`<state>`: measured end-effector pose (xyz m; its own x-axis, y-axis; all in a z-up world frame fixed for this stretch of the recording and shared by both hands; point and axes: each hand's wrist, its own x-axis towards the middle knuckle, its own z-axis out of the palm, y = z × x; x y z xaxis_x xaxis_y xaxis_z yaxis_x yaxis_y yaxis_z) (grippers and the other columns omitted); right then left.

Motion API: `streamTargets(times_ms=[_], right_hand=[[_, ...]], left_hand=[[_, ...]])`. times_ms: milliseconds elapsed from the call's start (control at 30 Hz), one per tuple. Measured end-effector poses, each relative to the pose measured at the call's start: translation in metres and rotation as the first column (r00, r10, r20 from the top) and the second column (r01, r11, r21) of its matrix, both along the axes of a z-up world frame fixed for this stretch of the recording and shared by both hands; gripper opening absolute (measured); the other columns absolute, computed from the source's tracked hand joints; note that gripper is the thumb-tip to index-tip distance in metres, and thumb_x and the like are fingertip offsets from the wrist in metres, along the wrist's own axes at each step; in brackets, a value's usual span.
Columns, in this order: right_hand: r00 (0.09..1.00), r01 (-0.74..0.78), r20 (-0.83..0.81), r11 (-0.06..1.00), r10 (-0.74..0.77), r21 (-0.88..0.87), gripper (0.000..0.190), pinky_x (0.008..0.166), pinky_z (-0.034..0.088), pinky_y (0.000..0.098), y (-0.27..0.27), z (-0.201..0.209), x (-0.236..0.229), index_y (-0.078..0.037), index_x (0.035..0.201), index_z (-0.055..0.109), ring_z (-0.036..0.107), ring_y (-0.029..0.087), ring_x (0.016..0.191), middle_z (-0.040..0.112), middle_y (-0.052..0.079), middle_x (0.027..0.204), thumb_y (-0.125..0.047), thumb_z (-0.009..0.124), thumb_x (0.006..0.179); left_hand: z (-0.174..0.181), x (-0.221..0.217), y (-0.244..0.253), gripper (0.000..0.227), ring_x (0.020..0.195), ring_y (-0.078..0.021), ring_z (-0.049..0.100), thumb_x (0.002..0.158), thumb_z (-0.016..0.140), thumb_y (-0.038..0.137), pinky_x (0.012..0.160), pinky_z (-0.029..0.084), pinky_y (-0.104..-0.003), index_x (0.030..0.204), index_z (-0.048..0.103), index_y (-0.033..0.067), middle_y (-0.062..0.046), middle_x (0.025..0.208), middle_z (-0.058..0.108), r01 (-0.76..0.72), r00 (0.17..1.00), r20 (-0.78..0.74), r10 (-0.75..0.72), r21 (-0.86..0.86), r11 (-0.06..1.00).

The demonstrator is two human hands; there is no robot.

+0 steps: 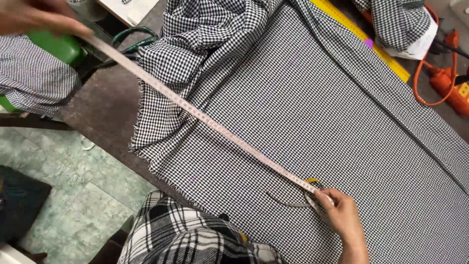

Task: The person measures a large piece of black and white checkered fabric using a flexible measuring tape and a yellow ruler. They smooth the fabric on the table, mark measurements with a purple chalk, and handle a small container of chalk.

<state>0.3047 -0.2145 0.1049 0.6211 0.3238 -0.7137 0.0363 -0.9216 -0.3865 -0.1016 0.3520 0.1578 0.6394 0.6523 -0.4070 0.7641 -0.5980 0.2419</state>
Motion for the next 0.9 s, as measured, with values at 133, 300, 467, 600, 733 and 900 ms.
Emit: streamTargets(times_ms=[133,300,467,600,733,900], right_hand=[[0.998,-0.054,-0.03,0.998,0.055,0.04,0.018,0.047,0.031,0.0255,-0.004,-0.017,0.0,-0.001,0.091,0.079,0.043,0.015,0.054,0.062,0.007,0.065,-0.014,0.066,0.091],[0.993,-0.112,0.032,0.993,0.111,0.028,0.021,0.056,0.033,0.0271,-0.016,-0.03,0.001,-0.004,0.092,0.082,0.043,0.015,0.06,0.067,0.005,0.069,-0.019,0.068,0.088],[0.996,-0.09,0.017,0.995,0.089,0.04,0.022,0.068,0.042,0.0286,-0.017,-0.036,-0.002,-0.002,0.09,0.082,0.053,0.017,0.069,0.069,0.007,0.071,-0.017,0.067,0.089],[0.999,-0.021,-0.025,1.0,0.021,-0.01,0.022,0.055,0.033,0.0279,-0.014,-0.039,-0.002,-0.002,0.09,0.08,0.044,0.017,0.059,0.062,0.008,0.065,-0.019,0.067,0.09],[0.999,-0.04,-0.006,0.998,0.039,-0.048,0.02,0.067,0.045,0.0303,-0.011,-0.037,-0.001,-0.004,0.092,0.08,0.058,0.018,0.068,0.07,0.01,0.072,-0.019,0.067,0.09],[0.998,-0.055,-0.001,0.998,0.055,-0.024,0.021,0.064,0.04,0.0296,-0.003,-0.026,-0.008,-0.004,0.089,0.079,0.053,0.016,0.062,0.069,0.009,0.067,-0.02,0.065,0.091]], left_hand=[[-0.05,0.065,-0.088,0.046,0.108,-0.0178,0.065,0.069,0.06,0.07,0.067,0.056,-0.034,0.105,0.068,0.0416,0.006,0.116,0.068,0.42,0.907,-0.345,-0.241,0.776,0.471],[-0.084,0.143,-0.191,0.009,0.074,-0.0265,0.055,0.077,0.067,0.011,0.056,0.048,-0.04,0.079,0.061,0.0059,-0.008,0.081,0.056,0.331,0.861,0.262,-0.436,0.362,0.871],[-0.089,0.158,-0.228,0.019,0.083,-0.0296,0.05,0.086,0.062,0.021,0.063,0.041,-0.044,0.088,0.052,0.0054,-0.009,0.092,0.049,0.088,0.848,0.405,-0.342,0.528,0.844],[-0.075,0.154,-0.236,0.024,0.086,-0.0287,0.051,0.081,0.07,0.017,0.069,0.045,-0.043,0.095,0.054,0.0055,-0.012,0.096,0.053,-0.013,0.835,0.527,-0.162,0.312,0.95],[-0.083,0.148,-0.272,0.039,0.097,-0.0217,0.056,0.076,0.077,0.036,0.086,0.048,-0.038,0.106,0.064,0.015,-0.003,0.101,0.061,0.453,0.828,0.368,-0.423,0.005,0.892],[-0.108,0.132,-0.278,0.028,0.094,-0.0211,0.058,0.082,0.072,0.033,0.083,0.044,-0.037,0.101,0.066,0.0139,-0.002,0.097,0.065,0.45,0.866,0.31,-0.393,-0.138,0.882]])
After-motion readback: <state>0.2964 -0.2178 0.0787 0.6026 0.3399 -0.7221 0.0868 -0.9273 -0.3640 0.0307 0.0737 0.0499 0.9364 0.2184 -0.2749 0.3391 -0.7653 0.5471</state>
